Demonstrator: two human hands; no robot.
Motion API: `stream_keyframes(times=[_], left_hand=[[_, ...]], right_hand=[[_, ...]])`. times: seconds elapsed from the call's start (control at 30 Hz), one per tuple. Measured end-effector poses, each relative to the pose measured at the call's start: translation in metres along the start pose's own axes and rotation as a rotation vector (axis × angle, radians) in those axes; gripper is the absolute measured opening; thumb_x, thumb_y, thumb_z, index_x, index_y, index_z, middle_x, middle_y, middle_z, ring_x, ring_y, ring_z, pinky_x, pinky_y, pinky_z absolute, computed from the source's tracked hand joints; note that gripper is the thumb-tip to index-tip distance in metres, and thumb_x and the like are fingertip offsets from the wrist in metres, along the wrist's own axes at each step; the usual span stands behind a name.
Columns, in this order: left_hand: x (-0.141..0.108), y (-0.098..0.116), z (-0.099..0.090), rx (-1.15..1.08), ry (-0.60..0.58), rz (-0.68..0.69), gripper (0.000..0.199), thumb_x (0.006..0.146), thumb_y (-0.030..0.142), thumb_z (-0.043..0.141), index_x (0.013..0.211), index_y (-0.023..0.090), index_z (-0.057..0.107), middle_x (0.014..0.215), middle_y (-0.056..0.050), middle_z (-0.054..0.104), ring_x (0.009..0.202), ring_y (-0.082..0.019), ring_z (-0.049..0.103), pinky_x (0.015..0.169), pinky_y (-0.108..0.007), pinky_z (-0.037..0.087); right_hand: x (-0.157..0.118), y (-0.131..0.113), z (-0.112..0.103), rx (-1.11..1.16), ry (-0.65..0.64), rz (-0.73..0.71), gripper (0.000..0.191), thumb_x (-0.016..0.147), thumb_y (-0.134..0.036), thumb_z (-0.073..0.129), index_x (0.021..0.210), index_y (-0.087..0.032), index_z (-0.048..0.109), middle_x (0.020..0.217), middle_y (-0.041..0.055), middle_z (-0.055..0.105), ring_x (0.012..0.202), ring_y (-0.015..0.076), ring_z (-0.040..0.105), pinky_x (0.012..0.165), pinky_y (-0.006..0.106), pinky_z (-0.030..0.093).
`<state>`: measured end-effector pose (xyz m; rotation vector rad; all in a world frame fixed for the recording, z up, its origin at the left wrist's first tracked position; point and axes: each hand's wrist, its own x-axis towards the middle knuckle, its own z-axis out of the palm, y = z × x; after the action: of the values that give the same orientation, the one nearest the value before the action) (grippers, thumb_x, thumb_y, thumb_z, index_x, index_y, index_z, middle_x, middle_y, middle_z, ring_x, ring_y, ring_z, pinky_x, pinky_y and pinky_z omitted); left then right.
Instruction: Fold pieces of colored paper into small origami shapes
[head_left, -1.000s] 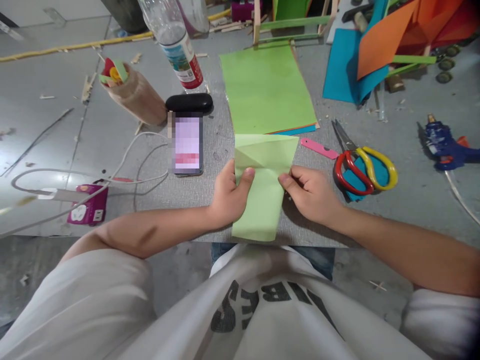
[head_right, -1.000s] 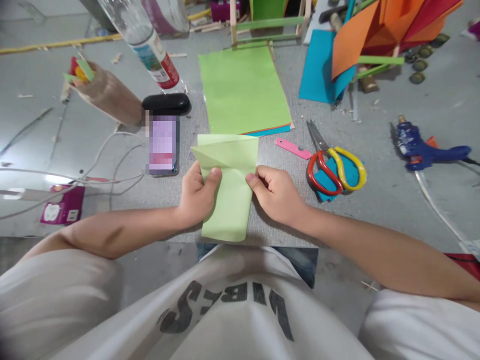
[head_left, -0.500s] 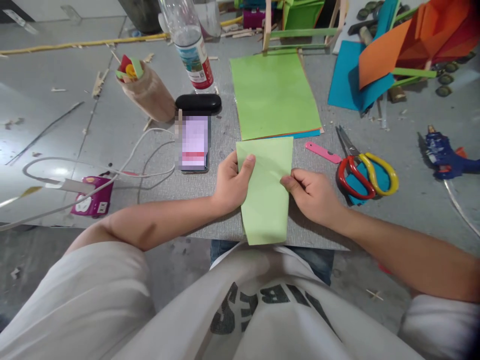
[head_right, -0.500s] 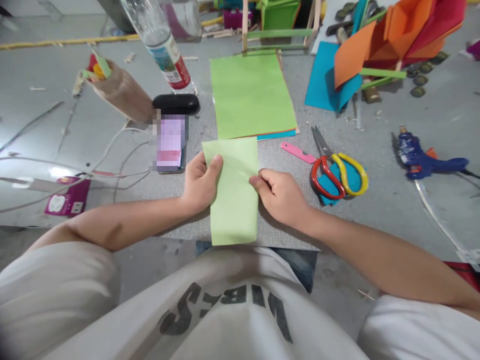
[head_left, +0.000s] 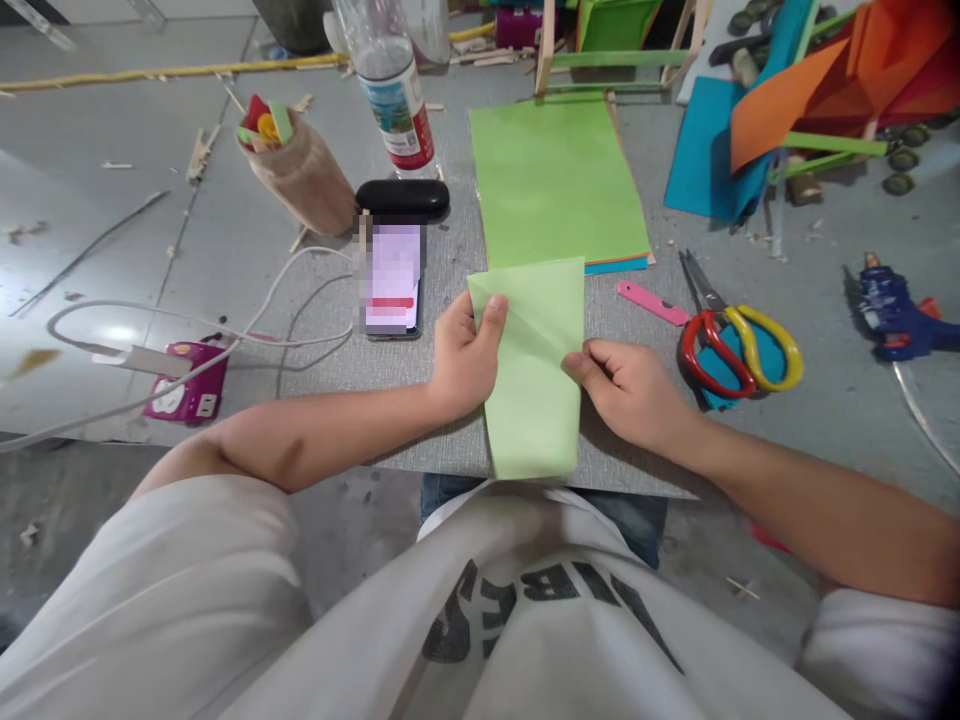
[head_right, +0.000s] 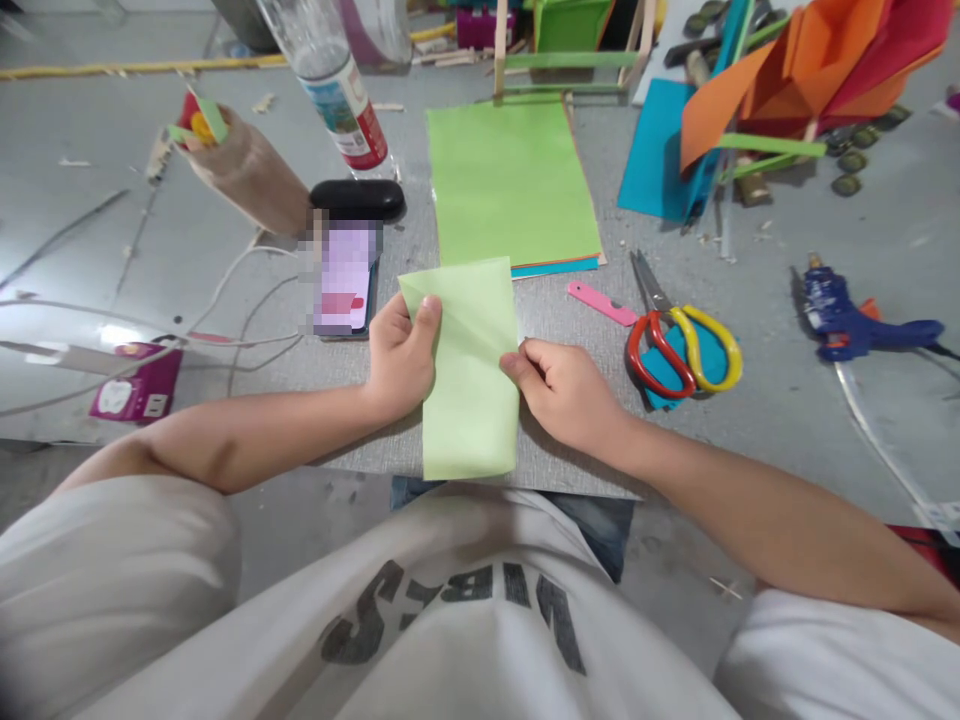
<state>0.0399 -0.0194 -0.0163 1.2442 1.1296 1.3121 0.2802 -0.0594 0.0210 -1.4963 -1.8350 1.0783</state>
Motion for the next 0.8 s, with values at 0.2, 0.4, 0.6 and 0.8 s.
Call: stream_keyframes(times=[0.2, 0.4, 0.6, 0.8], left_hand=[[0.005, -0.002, 0.001, -0.069, -0.015, -0.020, 0.069, 0.111, 0.095, 0.080, 0.117, 0.026, 0.077, 0.105, -0.006, 0.089, 0.092, -0.023, 0.085, 0.082, -0.037, 0.071], [0.012, -0.011, 0.001, -0.046, 0.050, -0.008, 0.069, 0.111, 0.096, 0.078, 0.119, 0.027, 0.076, 0.112, -0.007, 0.090, 0.100, -0.024, 0.086, 0.086, -0.036, 0.071], [0.017, -0.015, 0.001, -0.090, 0.094, -0.014, 0.069, 0.109, 0.096, 0.082, 0.120, 0.028, 0.076, 0.117, -0.008, 0.092, 0.106, -0.025, 0.088, 0.087, -0.035, 0.071], [0.027, -0.022, 0.002, -0.302, 0.054, 0.016, 0.070, 0.100, 0.091, 0.097, 0.128, 0.030, 0.079, 0.124, -0.008, 0.094, 0.125, -0.031, 0.093, 0.103, -0.041, 0.075]], right_hand=[[0.001, 0.000, 0.001, 0.027, 0.026, 0.006, 0.051, 0.116, -0.066, 0.075, 0.084, -0.028, 0.063, 0.074, 0.0006, 0.066, 0.071, 0.0211, 0.055, 0.068, 0.041, 0.041], [0.003, 0.004, 0.002, 0.046, 0.045, 0.003, 0.054, 0.117, -0.070, 0.073, 0.084, -0.028, 0.063, 0.074, 0.0013, 0.066, 0.072, 0.0214, 0.055, 0.071, 0.041, 0.041], [0.004, 0.003, 0.005, 0.118, 0.002, 0.001, 0.058, 0.114, -0.074, 0.077, 0.083, -0.027, 0.064, 0.076, 0.0011, 0.065, 0.072, 0.0204, 0.055, 0.069, 0.040, 0.042], [0.012, 0.004, -0.005, 0.144, 0.062, 0.077, 0.075, 0.107, -0.095, 0.078, 0.080, -0.027, 0.068, 0.075, 0.0037, 0.067, 0.070, 0.0213, 0.056, 0.065, 0.040, 0.041]])
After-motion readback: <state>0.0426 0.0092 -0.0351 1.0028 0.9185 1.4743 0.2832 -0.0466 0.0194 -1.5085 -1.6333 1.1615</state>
